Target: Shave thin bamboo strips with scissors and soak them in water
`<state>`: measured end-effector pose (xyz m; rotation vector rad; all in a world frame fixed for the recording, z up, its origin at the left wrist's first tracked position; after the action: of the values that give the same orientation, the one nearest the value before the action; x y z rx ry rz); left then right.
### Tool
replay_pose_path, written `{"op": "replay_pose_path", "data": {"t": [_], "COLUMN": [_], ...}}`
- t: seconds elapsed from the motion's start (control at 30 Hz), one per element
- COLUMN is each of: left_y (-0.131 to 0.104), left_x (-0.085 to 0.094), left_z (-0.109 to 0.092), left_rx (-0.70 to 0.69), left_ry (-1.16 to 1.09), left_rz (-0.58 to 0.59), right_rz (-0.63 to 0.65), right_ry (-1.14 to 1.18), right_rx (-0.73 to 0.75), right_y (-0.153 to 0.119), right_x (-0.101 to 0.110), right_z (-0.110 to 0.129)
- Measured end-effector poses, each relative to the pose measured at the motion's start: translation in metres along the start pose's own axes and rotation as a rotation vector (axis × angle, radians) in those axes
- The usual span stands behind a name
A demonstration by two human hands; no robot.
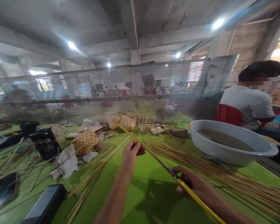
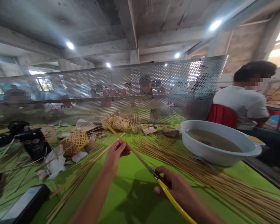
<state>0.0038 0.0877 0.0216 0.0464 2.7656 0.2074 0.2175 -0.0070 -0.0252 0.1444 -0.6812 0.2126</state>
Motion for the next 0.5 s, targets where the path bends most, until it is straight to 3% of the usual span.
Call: {"op": "replay_pose_path", "data": {"t": [0.2, 0.5], "left_y": [0.010, 0.019], "left_x": [0.014, 0.032], "left_z": [-0.007, -0.004], "left_rx": [-0.010, 0.012], "left_ry": [0.026, 0.066], "left_rz": [-0.016, 0.036], "right_rz": [0.083, 0.074], "right_ry": [0.064, 0.186], "right_rx": [0.020, -0.087], "right_y": [0.011, 0.002], "right_x": [-0.020, -0.032], "right_z": [0.013, 0.048]}}
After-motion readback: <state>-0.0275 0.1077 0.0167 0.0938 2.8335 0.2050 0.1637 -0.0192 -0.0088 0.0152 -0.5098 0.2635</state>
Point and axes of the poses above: each hand's wrist, its own y-axis towards the middle knuckle, its own x-axis out of the back of the hand, z = x × y, the point moved 8 cm from there along y, towards the middle knuckle, and after that the axes turned 3 degrees about -y, right-handed, at the moved point
